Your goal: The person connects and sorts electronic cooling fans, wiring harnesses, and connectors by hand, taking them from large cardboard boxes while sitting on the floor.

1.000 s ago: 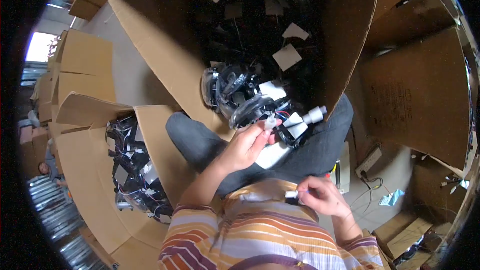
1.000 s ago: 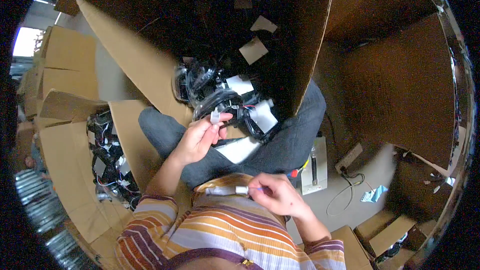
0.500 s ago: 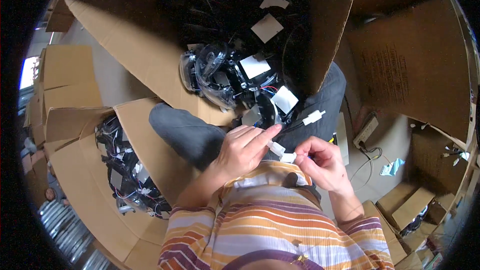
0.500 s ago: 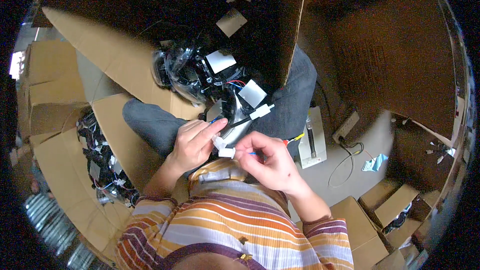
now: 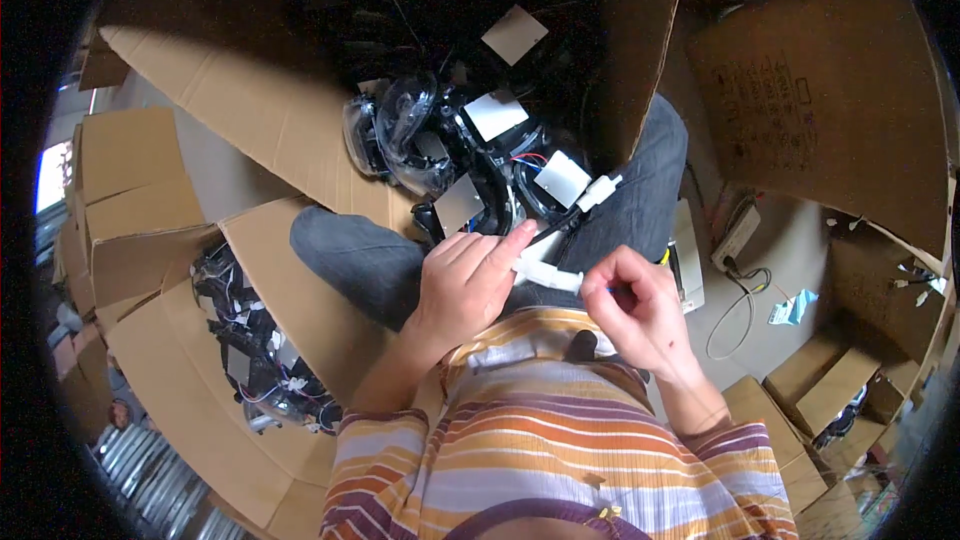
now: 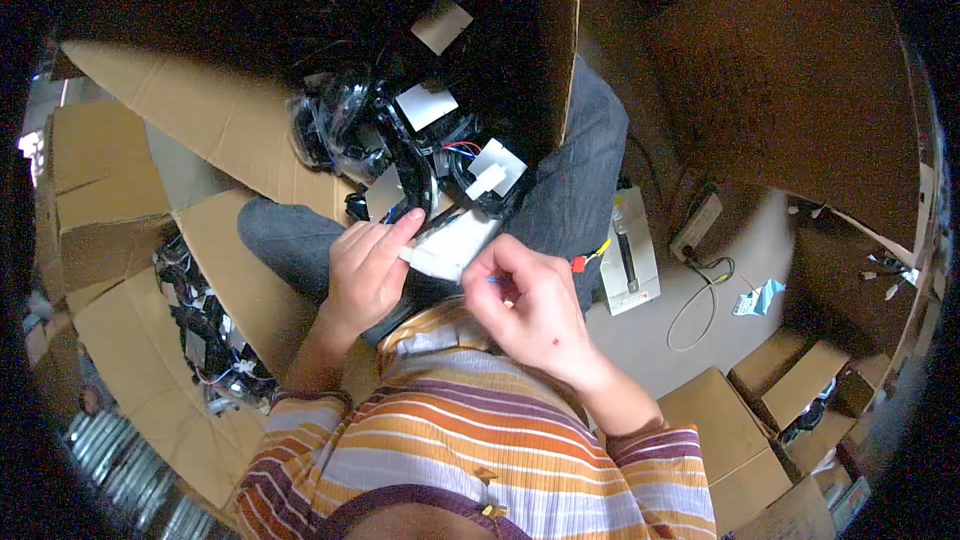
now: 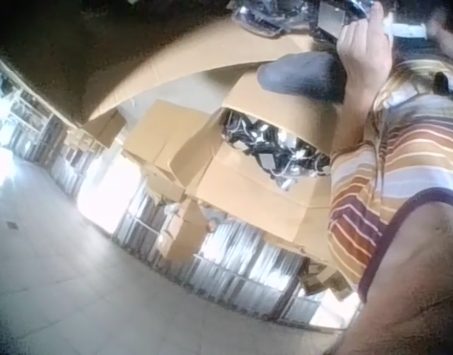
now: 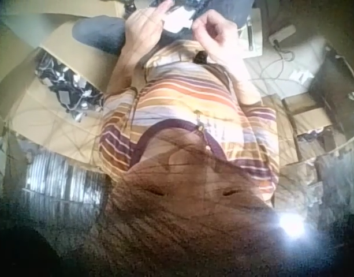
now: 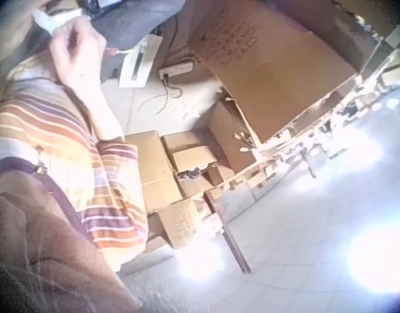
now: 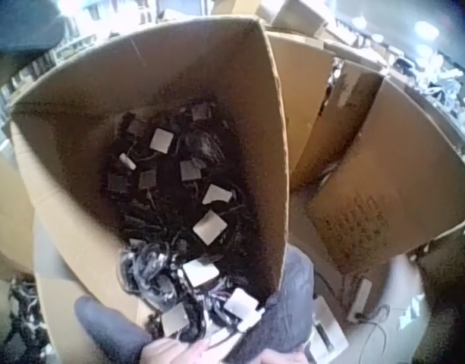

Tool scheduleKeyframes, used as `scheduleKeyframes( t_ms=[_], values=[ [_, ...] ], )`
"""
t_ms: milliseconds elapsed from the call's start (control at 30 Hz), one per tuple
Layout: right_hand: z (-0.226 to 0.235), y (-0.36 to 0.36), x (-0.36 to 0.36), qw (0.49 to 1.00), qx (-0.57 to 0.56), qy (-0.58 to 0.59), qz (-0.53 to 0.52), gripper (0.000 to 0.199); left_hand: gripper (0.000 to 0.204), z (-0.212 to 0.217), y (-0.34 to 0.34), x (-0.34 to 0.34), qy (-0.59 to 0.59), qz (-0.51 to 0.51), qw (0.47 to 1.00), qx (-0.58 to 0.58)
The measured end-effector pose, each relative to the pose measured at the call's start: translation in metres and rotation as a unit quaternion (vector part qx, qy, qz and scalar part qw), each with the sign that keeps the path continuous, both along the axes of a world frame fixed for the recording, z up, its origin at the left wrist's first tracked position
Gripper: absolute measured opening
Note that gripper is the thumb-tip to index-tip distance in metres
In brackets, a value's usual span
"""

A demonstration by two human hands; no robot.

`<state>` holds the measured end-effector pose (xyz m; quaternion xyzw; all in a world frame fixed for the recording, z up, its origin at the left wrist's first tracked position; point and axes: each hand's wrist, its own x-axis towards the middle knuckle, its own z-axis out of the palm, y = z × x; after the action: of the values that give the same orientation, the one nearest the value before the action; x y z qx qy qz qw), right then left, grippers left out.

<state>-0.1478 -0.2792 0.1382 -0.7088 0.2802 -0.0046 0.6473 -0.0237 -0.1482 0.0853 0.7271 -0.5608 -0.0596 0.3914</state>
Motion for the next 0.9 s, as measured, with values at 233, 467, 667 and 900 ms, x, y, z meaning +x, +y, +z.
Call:
scheduleKeyframes(
  t_ms=[233, 467, 667, 900],
  values=[
    [-0.004, -0.001, 0.003, 1.0, -0.008, 0.003, -0.023, 0.008, 0.042, 0.008, -0.008, -0.003, 0.043, -0.01, 0.999, 0.019],
    [0.005, -0.025, -0.025, 0.998, 0.022, -0.053, -0.018, 0.002, 0.025, 0.012, 0.005, 0.002, 0.361, 0.005, 0.931, 0.053],
    [0.009, -0.035, -0.024, 0.991, 0.037, -0.117, 0.047, 0.003, 0.013, 0.018, 0.015, 0.001, 0.504, -0.035, 0.863, 0.026],
    [0.009, -0.033, -0.019, 0.99, 0.094, -0.102, 0.038, 0.003, 0.018, 0.009, 0.02, 0.003, 0.483, -0.049, 0.874, 0.01]
  ],
)
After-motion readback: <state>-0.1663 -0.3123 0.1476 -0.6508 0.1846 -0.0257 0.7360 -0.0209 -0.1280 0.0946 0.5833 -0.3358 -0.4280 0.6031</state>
